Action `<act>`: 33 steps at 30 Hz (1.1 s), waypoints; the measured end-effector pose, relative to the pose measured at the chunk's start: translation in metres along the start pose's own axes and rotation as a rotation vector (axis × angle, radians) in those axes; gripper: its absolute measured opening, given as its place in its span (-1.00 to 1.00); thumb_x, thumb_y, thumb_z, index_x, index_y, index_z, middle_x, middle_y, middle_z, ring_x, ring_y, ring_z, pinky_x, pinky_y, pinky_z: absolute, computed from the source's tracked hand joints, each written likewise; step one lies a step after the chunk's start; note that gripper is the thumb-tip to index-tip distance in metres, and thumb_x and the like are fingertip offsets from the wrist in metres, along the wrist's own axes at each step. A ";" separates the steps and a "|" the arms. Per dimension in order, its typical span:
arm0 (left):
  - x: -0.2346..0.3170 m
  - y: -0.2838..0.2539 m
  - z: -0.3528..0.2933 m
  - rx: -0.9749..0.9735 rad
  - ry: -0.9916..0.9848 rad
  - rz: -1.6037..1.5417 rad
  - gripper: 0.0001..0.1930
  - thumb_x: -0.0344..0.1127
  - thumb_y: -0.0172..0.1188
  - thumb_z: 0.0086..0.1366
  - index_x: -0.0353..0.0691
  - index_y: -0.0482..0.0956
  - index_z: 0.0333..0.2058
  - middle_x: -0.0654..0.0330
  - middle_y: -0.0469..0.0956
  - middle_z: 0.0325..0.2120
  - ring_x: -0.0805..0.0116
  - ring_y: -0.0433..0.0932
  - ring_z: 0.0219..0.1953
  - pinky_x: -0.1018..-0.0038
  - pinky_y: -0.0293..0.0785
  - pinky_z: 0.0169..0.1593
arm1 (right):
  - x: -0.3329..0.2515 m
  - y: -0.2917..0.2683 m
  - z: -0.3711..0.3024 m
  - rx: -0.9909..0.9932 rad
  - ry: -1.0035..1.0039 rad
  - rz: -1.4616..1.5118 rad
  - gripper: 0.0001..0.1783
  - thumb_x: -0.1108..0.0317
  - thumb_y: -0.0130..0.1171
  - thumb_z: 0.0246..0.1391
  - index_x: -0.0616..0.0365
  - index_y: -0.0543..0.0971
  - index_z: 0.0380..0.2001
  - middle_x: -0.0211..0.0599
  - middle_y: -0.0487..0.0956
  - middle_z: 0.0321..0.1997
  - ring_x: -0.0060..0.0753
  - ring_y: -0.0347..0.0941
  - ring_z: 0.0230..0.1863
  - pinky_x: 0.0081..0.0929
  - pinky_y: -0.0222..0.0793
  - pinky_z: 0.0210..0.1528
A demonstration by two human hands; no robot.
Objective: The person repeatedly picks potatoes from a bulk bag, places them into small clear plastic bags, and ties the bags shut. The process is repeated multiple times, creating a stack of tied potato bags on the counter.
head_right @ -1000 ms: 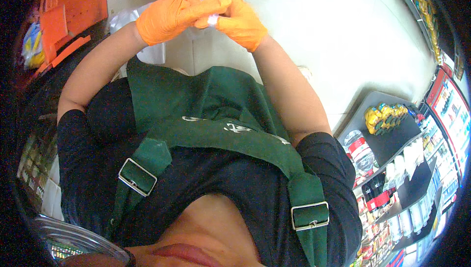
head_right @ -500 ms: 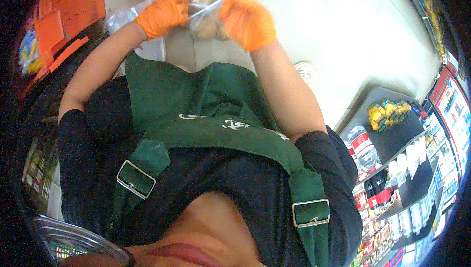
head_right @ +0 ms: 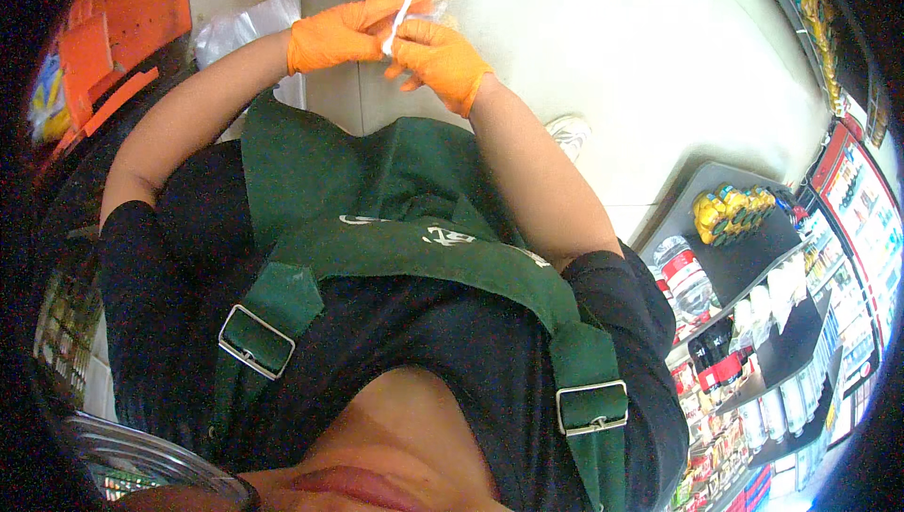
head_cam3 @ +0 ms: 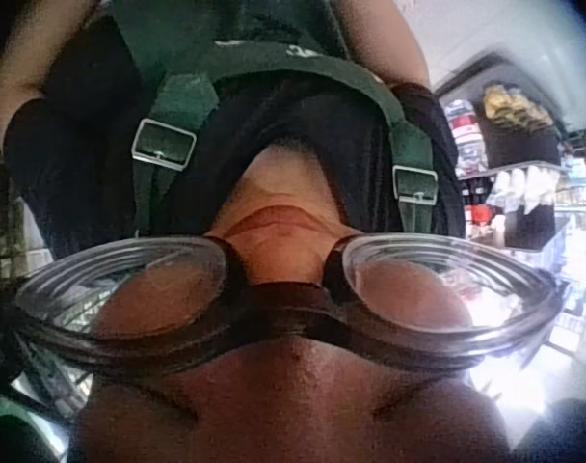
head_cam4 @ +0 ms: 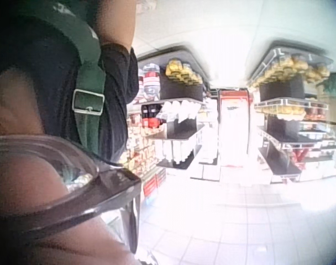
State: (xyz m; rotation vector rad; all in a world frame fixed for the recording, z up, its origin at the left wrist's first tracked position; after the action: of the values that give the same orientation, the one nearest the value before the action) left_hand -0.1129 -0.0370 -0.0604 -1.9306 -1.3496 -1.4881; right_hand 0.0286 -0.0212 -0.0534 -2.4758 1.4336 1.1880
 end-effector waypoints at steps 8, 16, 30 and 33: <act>0.003 0.008 -0.034 0.008 0.187 0.894 -0.63 -0.11 0.14 0.39 -0.12 0.53 0.08 0.11 0.55 -0.09 0.06 0.55 -0.05 0.22 0.48 0.03 | -0.006 -0.079 0.035 0.085 0.001 1.141 -0.58 0.27 0.17 0.28 0.38 0.43 0.05 -0.48 0.29 -0.51 -0.52 0.20 -0.50 -0.57 0.20 -0.43; -0.001 -0.061 -0.067 0.324 0.209 0.928 -0.59 -0.12 0.17 0.33 -0.04 0.60 0.12 0.00 0.47 0.22 -0.03 0.38 0.28 0.21 0.29 0.35 | -0.055 -0.136 -0.012 0.382 -0.185 0.454 -0.68 0.01 0.22 0.27 -0.01 0.53 -0.42 -0.46 0.47 -0.60 -0.56 0.24 -0.67 -0.57 0.04 -0.66; -0.144 -0.130 -0.163 0.560 -0.772 0.768 -0.10 0.18 0.34 0.19 -0.14 0.24 0.39 -0.03 0.42 0.27 -0.05 0.43 0.27 0.22 0.34 0.32 | -0.152 -0.109 -0.071 1.099 -0.635 -1.353 -0.60 0.14 0.23 0.20 0.12 0.59 0.01 -0.19 0.61 -0.18 -0.14 0.54 -0.09 -0.25 0.44 -0.01; -0.111 -0.099 -0.124 0.385 -0.548 0.618 -0.28 0.10 0.30 0.25 -0.21 0.43 0.27 -0.05 0.47 0.21 0.02 0.47 0.22 0.27 0.36 0.28 | -0.104 -0.043 -0.070 0.602 -1.127 -1.253 -0.77 0.46 0.26 0.11 0.08 0.59 -0.14 -0.19 0.60 -0.17 -0.11 0.55 -0.13 -0.21 0.47 -0.07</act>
State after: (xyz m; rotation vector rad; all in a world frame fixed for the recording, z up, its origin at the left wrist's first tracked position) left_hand -0.2629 -0.1322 -0.1369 -2.2673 -0.9714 -0.3956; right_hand 0.0737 0.0508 0.0478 -1.2641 -0.1288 1.1297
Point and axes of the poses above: each hand's wrist, its own z-axis towards the middle knuckle, its own y-axis out of the palm, x = y × z, the point moved 7 cm from there along z, towards the middle knuckle
